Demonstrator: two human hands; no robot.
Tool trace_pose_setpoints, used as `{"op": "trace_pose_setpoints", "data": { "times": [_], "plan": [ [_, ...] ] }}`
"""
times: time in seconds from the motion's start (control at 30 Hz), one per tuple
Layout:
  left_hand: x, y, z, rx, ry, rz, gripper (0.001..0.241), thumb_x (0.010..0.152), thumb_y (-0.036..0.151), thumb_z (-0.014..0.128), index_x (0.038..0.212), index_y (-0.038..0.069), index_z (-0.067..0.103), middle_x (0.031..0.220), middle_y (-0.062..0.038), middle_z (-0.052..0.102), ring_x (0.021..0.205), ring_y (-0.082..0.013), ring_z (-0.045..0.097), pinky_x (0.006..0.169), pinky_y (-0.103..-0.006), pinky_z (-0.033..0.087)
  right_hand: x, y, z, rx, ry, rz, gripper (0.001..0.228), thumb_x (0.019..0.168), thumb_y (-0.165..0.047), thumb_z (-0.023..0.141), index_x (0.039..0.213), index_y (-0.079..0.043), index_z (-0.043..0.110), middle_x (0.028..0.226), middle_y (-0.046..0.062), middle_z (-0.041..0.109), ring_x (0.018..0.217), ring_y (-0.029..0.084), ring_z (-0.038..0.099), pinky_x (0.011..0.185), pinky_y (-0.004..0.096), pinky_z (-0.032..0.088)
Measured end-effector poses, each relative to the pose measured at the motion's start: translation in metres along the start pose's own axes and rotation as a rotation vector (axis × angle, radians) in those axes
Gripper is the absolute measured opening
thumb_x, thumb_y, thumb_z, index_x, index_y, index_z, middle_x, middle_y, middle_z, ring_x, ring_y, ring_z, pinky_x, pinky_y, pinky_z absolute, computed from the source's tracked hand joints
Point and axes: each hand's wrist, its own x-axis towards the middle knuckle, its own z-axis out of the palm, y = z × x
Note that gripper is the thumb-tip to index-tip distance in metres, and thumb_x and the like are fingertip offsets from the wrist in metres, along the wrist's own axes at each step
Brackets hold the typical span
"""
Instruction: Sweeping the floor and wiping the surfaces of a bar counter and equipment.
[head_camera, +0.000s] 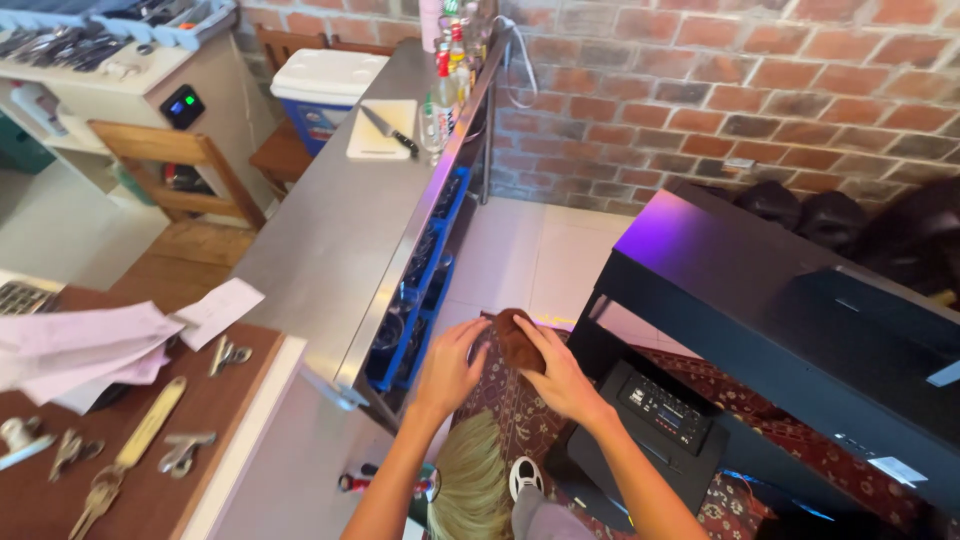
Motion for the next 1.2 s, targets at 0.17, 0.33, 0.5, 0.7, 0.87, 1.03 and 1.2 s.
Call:
{"op": "trace_pose_setpoints", "data": {
  "times": [0.17, 0.33, 0.5, 0.7, 0.87, 1.03, 1.2],
  "plan": [
    [0.026, -0.011, 0.042, -0.051, -0.075, -0.008, 0.031, 0.090, 0.010, 0.069, 0.120, 0.002, 0.070, 0.125, -0.018, 0.071, 0.115, -0.0382, 0.065, 0.099, -0.0452, 0.050, 0.004, 0.041, -0.020, 0.018, 0.059, -0.001, 0.080, 0.081, -0.005, 0.073, 0.154, -0.013, 0.041, 0.140, 0.017, 0.055, 0.128, 0.036, 0.056, 0.108, 0.040, 0.044],
    [0.064, -0.023, 0.089, -0.150, -0.176, -0.042, 0.032, 0.091, 0.010, 0.068, 0.121, 0.002, 0.070, 0.124, -0.018, 0.071, 0.117, -0.0384, 0.065, 0.100, -0.0430, 0.051, 0.024, 0.088, -0.049, 0.058, 0.128, 0.139, 0.079, 0.079, -0.003, 0.073, 0.151, -0.013, 0.044, 0.135, 0.015, 0.058, 0.126, 0.034, 0.058, 0.107, 0.038, 0.045],
    [0.108, -0.028, 0.126, -0.215, -0.221, -0.118, 0.031, 0.090, 0.010, 0.068, 0.120, 0.003, 0.070, 0.122, -0.017, 0.073, 0.115, -0.0368, 0.067, 0.097, -0.0408, 0.053, 0.059, 0.116, -0.078, 0.097, 0.146, 0.203, 0.077, 0.080, -0.002, 0.071, 0.151, -0.014, 0.044, 0.138, 0.014, 0.056, 0.127, 0.034, 0.057, 0.107, 0.038, 0.046],
    [0.156, -0.034, 0.145, -0.245, -0.225, -0.170, 0.031, 0.090, 0.010, 0.068, 0.120, 0.003, 0.071, 0.122, -0.017, 0.073, 0.115, -0.0352, 0.069, 0.098, -0.0399, 0.053, 0.102, 0.128, -0.106, 0.093, 0.137, 0.250, 0.079, 0.080, -0.002, 0.070, 0.152, -0.016, 0.042, 0.140, 0.013, 0.054, 0.127, 0.034, 0.056, 0.107, 0.038, 0.045],
    [0.206, -0.056, 0.159, -0.274, -0.210, -0.123, 0.031, 0.090, 0.010, 0.068, 0.120, 0.004, 0.071, 0.122, -0.017, 0.073, 0.116, -0.0352, 0.068, 0.098, -0.0404, 0.053, 0.140, 0.147, -0.124, 0.057, 0.168, 0.284, 0.075, 0.084, -0.004, 0.071, 0.152, -0.016, 0.042, 0.139, 0.014, 0.053, 0.128, 0.034, 0.055, 0.107, 0.038, 0.045],
    [0.260, -0.080, 0.170, -0.261, -0.235, -0.064, 0.030, 0.092, 0.013, 0.068, 0.121, 0.004, 0.070, 0.123, -0.016, 0.072, 0.116, -0.0355, 0.066, 0.098, -0.0420, 0.051, 0.181, 0.178, -0.131, -0.005, 0.240, 0.254, 0.074, 0.083, -0.002, 0.068, 0.151, -0.014, 0.042, 0.143, 0.015, 0.053, 0.128, 0.035, 0.056, 0.107, 0.038, 0.045],
    [0.314, -0.129, 0.195, -0.287, -0.268, -0.016, 0.030, 0.093, 0.014, 0.067, 0.121, 0.005, 0.070, 0.124, -0.015, 0.072, 0.117, -0.0351, 0.065, 0.100, -0.0424, 0.050, 0.235, 0.202, -0.143, -0.067, 0.304, 0.313, 0.077, 0.080, -0.004, 0.069, 0.152, -0.016, 0.043, 0.143, 0.014, 0.052, 0.128, 0.037, 0.055, 0.106, 0.039, 0.046]
  ]
}}
